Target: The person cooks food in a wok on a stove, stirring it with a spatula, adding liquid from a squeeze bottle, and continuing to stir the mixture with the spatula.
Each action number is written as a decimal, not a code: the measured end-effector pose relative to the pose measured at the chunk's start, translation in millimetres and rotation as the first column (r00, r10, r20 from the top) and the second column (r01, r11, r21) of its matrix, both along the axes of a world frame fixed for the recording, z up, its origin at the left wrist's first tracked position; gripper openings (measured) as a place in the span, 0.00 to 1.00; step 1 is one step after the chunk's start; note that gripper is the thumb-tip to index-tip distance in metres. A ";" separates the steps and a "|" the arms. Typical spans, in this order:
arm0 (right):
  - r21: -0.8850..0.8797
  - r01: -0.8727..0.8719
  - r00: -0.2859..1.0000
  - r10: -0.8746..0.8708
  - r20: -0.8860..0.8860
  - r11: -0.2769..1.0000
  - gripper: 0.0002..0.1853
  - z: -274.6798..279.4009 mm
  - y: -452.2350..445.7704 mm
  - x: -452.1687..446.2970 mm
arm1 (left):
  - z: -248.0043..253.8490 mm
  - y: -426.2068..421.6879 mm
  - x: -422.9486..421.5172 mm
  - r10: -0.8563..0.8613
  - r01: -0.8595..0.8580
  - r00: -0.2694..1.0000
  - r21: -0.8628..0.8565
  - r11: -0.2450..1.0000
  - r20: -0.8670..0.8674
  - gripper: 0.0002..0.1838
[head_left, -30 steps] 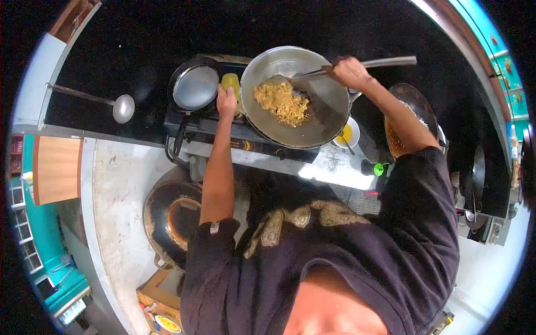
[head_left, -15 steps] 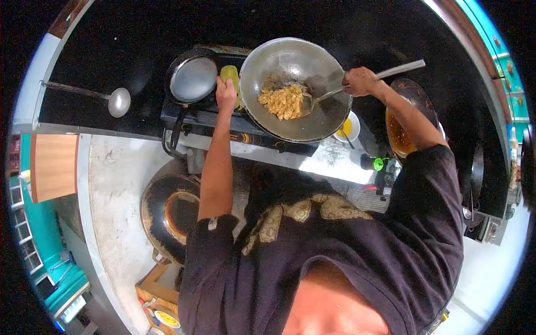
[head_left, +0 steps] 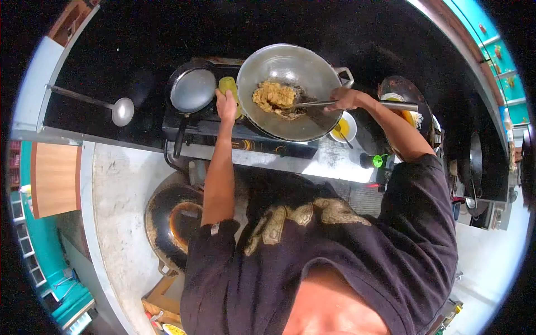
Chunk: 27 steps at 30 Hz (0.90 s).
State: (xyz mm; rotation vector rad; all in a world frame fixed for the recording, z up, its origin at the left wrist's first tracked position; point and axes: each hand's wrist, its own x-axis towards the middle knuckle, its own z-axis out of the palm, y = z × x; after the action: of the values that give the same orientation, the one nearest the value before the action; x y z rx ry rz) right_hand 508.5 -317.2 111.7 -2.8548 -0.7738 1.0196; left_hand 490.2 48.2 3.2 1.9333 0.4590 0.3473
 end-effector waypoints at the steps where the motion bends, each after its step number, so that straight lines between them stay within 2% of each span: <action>1: -0.098 0.204 0.965 -0.218 -0.149 0.974 0.20 28.7 16.9 -10.4 | 0.9 1.0 -0.7 -0.015 0.015 1.000 -0.014 1.000 -0.007 0.29; 4: -0.107 0.361 0.876 -0.376 -0.302 0.927 0.21 41.3 13.8 -7.1 | 8.5 2.5 -4.8 -0.030 0.030 0.999 -0.006 1.000 -0.036 0.30; 7: -0.109 0.351 0.915 -0.365 -0.170 0.930 0.18 59.7 16.5 -6.2 | 6.2 3.0 -4.0 -0.020 0.017 0.999 -0.066 0.998 -0.050 0.31; 8: -0.124 0.335 0.930 -0.349 -0.119 0.934 0.18 66.7 19.7 -4.1 | 5.7 6.1 -4.0 -0.066 0.057 0.996 -0.154 0.986 -0.054 0.32; 9: -0.160 0.237 0.971 -0.239 0.003 0.958 0.16 91.4 33.6 -11.5 | 9.7 9.4 -5.2 -0.113 0.097 0.992 -0.242 0.965 -0.053 0.32; 10: -0.198 0.098 0.989 -0.073 0.126 0.975 0.16 89.9 35.4 -8.3 | 12.1 12.1 -6.8 -0.163 0.138 0.985 -0.328 0.935 -0.050 0.32; 12: -0.323 -0.161 0.905 0.270 0.328 0.933 0.17 84.9 34.7 0.2 | -41.1 20.0 18.4 -0.198 0.182 0.980 -0.425 0.887 0.005 0.33; 13: -0.293 -0.281 0.841 0.382 0.383 0.914 0.14 90.5 40.3 -3.5 | -61.1 22.6 25.9 -0.211 0.201 0.977 -0.470 0.859 0.032 0.33; 16: -0.520 -0.253 0.925 0.361 0.116 0.816 0.14 125.0 95.0 -27.2 | -12.6 7.7 2.6 -0.143 0.121 0.990 -0.480 0.869 -0.009 0.34; 19: -0.513 -0.309 0.921 0.387 0.051 0.801 0.14 122.2 122.5 -43.3 | -4.9 9.1 -2.0 -0.198 0.160 0.980 -0.500 0.851 -0.023 0.34; 22: -0.301 -0.381 0.803 0.475 0.361 0.874 0.14 70.8 115.9 -33.4 | 13.3 1.5 -12.2 -0.144 0.083 0.986 -0.499 0.863 -0.086 0.34; 23: -0.373 -0.307 0.818 0.443 0.366 0.876 0.14 60.8 127.8 -27.2 | -25.2 5.0 4.1 -0.150 0.120 0.988 -0.511 0.851 -0.018 0.34; 26: -0.461 -0.346 0.748 0.537 0.390 0.817 0.12 71.3 151.2 -27.1 | -15.3 1.9 -2.2 -0.139 0.093 0.986 -0.387 0.917 -0.093 0.35; 27: -0.440 -0.322 0.797 0.491 0.351 0.838 0.11 80.5 156.9 -34.2 | -5.4 2.0 -5.3 -0.152 0.102 0.984 -0.406 0.908 -0.093 0.35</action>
State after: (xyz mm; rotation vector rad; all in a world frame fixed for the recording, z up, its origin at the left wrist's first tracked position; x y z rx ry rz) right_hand 474.3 -160.3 192.2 -3.3931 -1.4457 0.5385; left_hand 484.8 50.1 -2.2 1.5765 0.4426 0.0404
